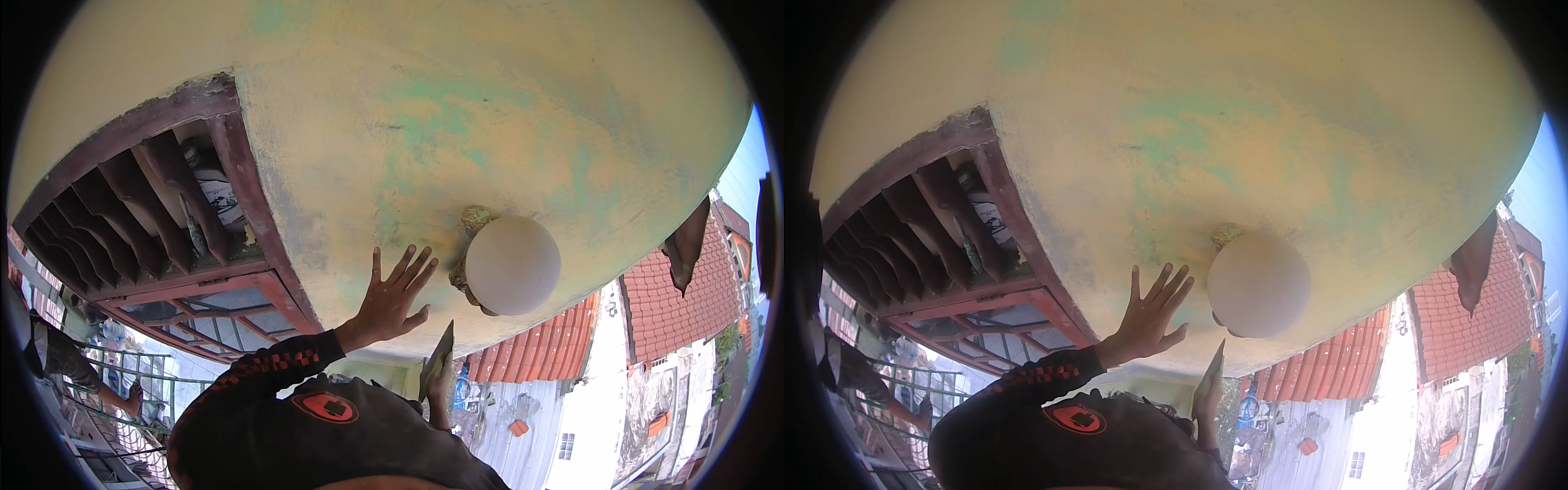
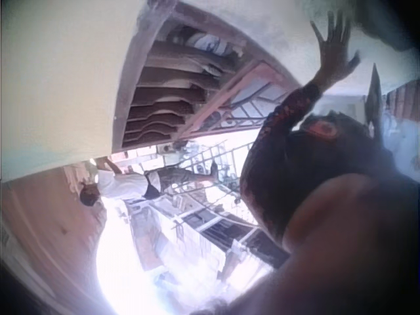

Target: The person smooths a ceiling surface using a sanding block and a scraper. They repeatedly rub the sanding block against the ceiling and use the scraper to remove material, working around a light fixture.

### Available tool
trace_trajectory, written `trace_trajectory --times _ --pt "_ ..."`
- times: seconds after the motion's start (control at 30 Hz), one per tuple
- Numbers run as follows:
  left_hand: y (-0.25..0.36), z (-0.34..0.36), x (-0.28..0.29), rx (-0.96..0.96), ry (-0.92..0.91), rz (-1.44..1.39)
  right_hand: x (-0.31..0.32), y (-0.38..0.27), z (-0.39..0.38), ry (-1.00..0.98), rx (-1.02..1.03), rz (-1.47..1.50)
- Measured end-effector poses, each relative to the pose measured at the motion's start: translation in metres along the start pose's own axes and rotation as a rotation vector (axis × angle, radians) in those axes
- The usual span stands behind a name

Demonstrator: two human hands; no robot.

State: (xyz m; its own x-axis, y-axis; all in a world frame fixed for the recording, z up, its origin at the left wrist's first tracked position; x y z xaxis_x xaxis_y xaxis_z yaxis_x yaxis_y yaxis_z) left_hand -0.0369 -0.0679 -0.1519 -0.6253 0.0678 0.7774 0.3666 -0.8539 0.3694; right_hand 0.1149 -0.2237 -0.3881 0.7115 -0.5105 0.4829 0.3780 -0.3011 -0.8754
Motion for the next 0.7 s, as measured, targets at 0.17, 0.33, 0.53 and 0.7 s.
trace_trajectory --times 0.17,0.33,0.53,0.7 --pt "-0.082 -0.162 -0.152 0.680 -0.510 -0.679 -0.008 0.046 -0.008 -0.060 -0.057 -0.026" --pt "-0.081 -0.204 -0.141 1.179 -0.496 -1.343 -0.023 0.049 0.007 -0.056 -0.123 0.089" --pt "-0.081 -0.188 -0.130 0.995 -0.018 -1.256 -0.072 -0.024 0.006 -0.260 -0.227 0.606" --pt "-0.090 -0.189 -0.078 0.926 0.303 -1.154 -0.053 -0.066 0.004 -0.277 -0.169 0.430"
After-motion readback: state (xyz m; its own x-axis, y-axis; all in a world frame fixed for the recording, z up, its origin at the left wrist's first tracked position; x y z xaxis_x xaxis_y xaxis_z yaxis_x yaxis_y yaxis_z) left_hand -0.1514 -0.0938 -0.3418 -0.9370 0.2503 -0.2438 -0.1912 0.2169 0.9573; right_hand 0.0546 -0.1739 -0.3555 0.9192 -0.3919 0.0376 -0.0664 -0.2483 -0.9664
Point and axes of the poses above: each hand's wrist, its own z-axis towards the middle knuckle, its own x-axis out of the back of the hand, y = z × x, the point moved 4 cm from there along z, towards the middle knuckle, and after that the axes turned 13 degrees about -z, right-handed, at the moved point
